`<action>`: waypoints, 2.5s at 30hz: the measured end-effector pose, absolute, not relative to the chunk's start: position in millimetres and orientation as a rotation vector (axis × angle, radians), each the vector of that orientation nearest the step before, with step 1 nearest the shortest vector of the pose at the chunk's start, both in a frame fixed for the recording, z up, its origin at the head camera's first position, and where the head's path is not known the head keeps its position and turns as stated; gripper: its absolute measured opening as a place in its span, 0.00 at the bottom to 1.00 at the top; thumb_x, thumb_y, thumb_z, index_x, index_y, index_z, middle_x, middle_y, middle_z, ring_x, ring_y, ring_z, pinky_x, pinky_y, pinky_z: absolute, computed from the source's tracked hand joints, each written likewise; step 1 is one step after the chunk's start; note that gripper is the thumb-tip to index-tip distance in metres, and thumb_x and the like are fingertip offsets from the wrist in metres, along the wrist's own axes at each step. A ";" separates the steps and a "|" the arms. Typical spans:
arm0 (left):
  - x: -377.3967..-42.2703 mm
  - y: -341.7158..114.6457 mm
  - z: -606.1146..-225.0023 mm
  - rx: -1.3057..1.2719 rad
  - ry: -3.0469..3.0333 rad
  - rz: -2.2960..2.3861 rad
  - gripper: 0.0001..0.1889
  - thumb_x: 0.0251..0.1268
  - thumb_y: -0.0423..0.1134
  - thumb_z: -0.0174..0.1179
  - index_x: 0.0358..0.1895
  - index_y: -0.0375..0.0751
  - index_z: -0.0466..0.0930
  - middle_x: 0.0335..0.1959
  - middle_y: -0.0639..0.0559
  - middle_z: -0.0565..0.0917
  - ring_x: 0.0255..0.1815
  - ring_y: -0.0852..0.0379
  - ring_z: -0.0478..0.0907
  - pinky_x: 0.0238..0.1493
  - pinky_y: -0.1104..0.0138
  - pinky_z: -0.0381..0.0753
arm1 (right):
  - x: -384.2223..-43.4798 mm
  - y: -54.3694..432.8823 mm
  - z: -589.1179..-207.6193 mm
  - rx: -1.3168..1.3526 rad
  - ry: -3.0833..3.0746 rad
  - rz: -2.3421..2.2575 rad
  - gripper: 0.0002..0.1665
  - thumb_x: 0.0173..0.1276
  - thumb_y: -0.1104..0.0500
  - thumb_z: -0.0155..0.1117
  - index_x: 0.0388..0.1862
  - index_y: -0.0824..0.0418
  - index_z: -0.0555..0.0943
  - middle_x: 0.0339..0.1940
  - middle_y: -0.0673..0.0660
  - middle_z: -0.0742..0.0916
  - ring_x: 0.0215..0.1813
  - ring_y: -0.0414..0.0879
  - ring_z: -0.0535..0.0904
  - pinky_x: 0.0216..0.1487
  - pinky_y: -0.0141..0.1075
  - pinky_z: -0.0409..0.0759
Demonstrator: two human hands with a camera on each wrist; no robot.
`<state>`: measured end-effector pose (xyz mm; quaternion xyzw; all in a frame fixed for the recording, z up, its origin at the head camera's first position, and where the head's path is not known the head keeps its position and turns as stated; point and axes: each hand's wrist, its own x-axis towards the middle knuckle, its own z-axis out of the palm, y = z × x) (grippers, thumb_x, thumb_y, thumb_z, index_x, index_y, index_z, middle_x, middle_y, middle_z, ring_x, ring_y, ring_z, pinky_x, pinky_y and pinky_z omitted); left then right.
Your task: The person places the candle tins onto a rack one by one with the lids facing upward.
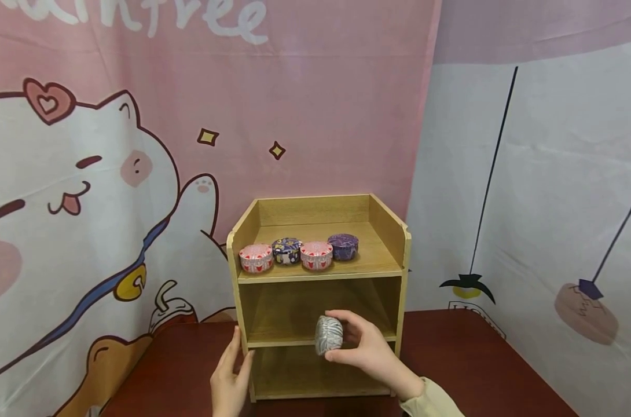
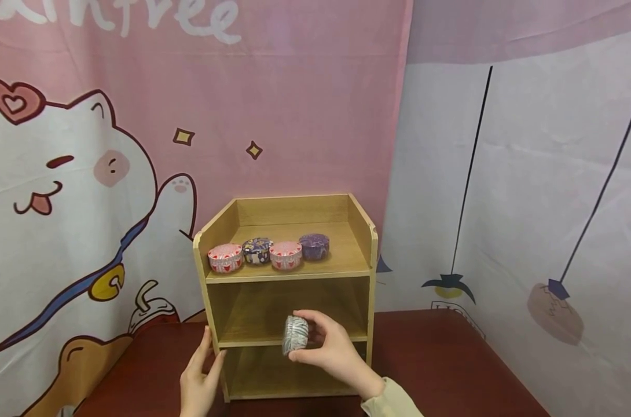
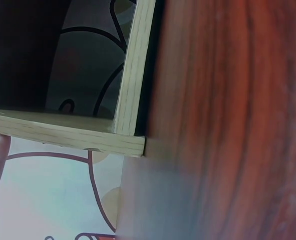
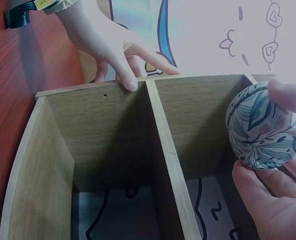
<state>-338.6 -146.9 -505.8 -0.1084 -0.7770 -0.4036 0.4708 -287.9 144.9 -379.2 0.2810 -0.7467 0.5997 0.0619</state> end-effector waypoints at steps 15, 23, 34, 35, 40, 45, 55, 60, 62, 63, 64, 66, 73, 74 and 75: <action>-335.8 -144.0 -505.2 -0.250 -1.922 -1.007 0.41 0.51 0.25 0.71 0.71 0.51 0.69 0.60 0.44 0.78 0.54 0.50 0.76 0.19 0.79 0.71 | -288.7 145.4 -379.2 0.805 -2.159 1.921 0.38 0.55 0.66 0.76 0.64 0.66 0.70 0.56 0.69 0.78 0.51 0.51 0.81 0.47 0.41 0.82; -336.0 -144.7 -504.7 -0.257 -1.908 -0.980 0.40 0.49 0.23 0.71 0.70 0.44 0.70 0.58 0.40 0.79 0.51 0.44 0.78 0.23 0.79 0.74 | -289.3 146.9 -373.9 0.748 -2.114 1.979 0.39 0.53 0.67 0.76 0.64 0.67 0.69 0.58 0.67 0.76 0.55 0.48 0.78 0.50 0.37 0.80; -337.1 -145.3 -507.1 -0.233 -1.914 -0.998 0.41 0.49 0.24 0.71 0.70 0.49 0.70 0.58 0.42 0.79 0.51 0.45 0.78 0.20 0.79 0.73 | -288.5 150.4 -369.3 0.764 -2.103 1.972 0.46 0.54 0.67 0.76 0.71 0.66 0.66 0.64 0.70 0.72 0.56 0.48 0.78 0.51 0.37 0.81; -337.1 -145.5 -507.4 -0.233 -1.915 -0.998 0.41 0.49 0.24 0.71 0.70 0.49 0.69 0.58 0.42 0.79 0.51 0.45 0.78 0.20 0.79 0.73 | -288.3 150.8 -368.8 0.754 -2.106 1.969 0.45 0.54 0.67 0.76 0.70 0.66 0.67 0.64 0.69 0.72 0.56 0.48 0.78 0.51 0.37 0.81; -337.1 -146.0 -507.7 -0.236 -1.922 -1.003 0.42 0.51 0.24 0.71 0.71 0.52 0.68 0.59 0.41 0.78 0.51 0.45 0.78 0.16 0.79 0.70 | -288.3 152.4 -365.4 0.717 -2.090 1.950 0.43 0.54 0.67 0.76 0.68 0.67 0.69 0.62 0.68 0.73 0.56 0.48 0.78 0.51 0.36 0.80; -339.0 -146.1 -508.0 -0.249 -1.908 -0.980 0.42 0.50 0.24 0.72 0.71 0.52 0.68 0.58 0.41 0.79 0.50 0.47 0.79 0.18 0.78 0.70 | -286.6 153.0 -361.4 0.678 -2.051 1.943 0.43 0.51 0.68 0.77 0.67 0.69 0.70 0.60 0.65 0.74 0.55 0.47 0.78 0.51 0.35 0.80; -339.3 -146.8 -507.5 -0.268 -1.881 -0.931 0.42 0.47 0.23 0.72 0.70 0.46 0.70 0.55 0.39 0.81 0.50 0.50 0.79 0.25 0.79 0.75 | -284.2 155.9 -357.6 0.648 -1.949 1.938 0.42 0.51 0.72 0.75 0.66 0.71 0.70 0.61 0.66 0.75 0.55 0.45 0.78 0.50 0.33 0.80; -338.1 -146.6 -506.6 -0.251 -1.897 -0.939 0.42 0.48 0.24 0.73 0.70 0.49 0.69 0.56 0.41 0.81 0.51 0.50 0.78 0.25 0.79 0.75 | -282.0 157.9 -354.8 0.609 -1.907 1.963 0.41 0.52 0.72 0.75 0.66 0.72 0.70 0.60 0.66 0.76 0.54 0.45 0.79 0.48 0.33 0.81; -338.2 -146.7 -506.4 -0.250 -1.894 -0.942 0.43 0.48 0.24 0.73 0.70 0.50 0.69 0.57 0.42 0.80 0.51 0.51 0.77 0.24 0.79 0.75 | -281.0 158.9 -353.5 0.592 -1.903 1.969 0.41 0.52 0.72 0.74 0.66 0.71 0.69 0.59 0.67 0.77 0.54 0.45 0.79 0.47 0.33 0.81; -338.2 -146.7 -506.5 -0.249 -1.893 -0.940 0.43 0.48 0.24 0.73 0.70 0.50 0.69 0.57 0.42 0.80 0.51 0.51 0.77 0.24 0.79 0.75 | -280.5 159.4 -352.8 0.583 -1.900 1.972 0.41 0.52 0.72 0.74 0.67 0.71 0.69 0.59 0.67 0.77 0.54 0.45 0.79 0.47 0.33 0.81; -338.4 -146.8 -506.6 -0.249 -1.894 -0.936 0.43 0.48 0.24 0.73 0.70 0.50 0.69 0.57 0.42 0.80 0.51 0.51 0.77 0.23 0.79 0.74 | -280.1 159.8 -352.1 0.576 -1.899 1.974 0.41 0.53 0.72 0.74 0.67 0.71 0.69 0.58 0.66 0.77 0.53 0.45 0.79 0.47 0.33 0.81; -338.6 -146.9 -506.6 -0.251 -1.892 -0.939 0.42 0.47 0.24 0.73 0.70 0.49 0.70 0.57 0.42 0.80 0.51 0.50 0.78 0.22 0.78 0.74 | -279.2 160.8 -350.4 0.566 -1.896 1.979 0.41 0.53 0.72 0.73 0.67 0.70 0.69 0.58 0.67 0.77 0.53 0.45 0.79 0.46 0.33 0.81; -338.1 -146.6 -506.0 -0.239 -1.915 -0.954 0.42 0.49 0.25 0.72 0.71 0.50 0.69 0.57 0.42 0.80 0.50 0.46 0.79 0.26 0.78 0.76 | -278.2 163.5 -345.4 0.556 -1.861 1.972 0.40 0.55 0.73 0.72 0.68 0.69 0.69 0.58 0.66 0.77 0.51 0.45 0.80 0.44 0.33 0.82; -338.2 -146.7 -505.9 -0.237 -1.918 -0.952 0.42 0.49 0.25 0.72 0.71 0.50 0.69 0.57 0.42 0.80 0.51 0.46 0.79 0.27 0.78 0.77 | -278.2 163.9 -344.7 0.555 -1.856 1.957 0.40 0.55 0.73 0.72 0.68 0.69 0.69 0.58 0.66 0.78 0.52 0.45 0.80 0.44 0.33 0.82; -338.4 -146.9 -506.0 -0.238 -1.918 -0.949 0.42 0.49 0.25 0.72 0.71 0.49 0.69 0.57 0.41 0.80 0.51 0.46 0.79 0.28 0.78 0.77 | -278.3 164.2 -344.0 0.551 -1.853 1.938 0.40 0.54 0.73 0.72 0.67 0.69 0.69 0.58 0.66 0.78 0.52 0.44 0.80 0.44 0.33 0.82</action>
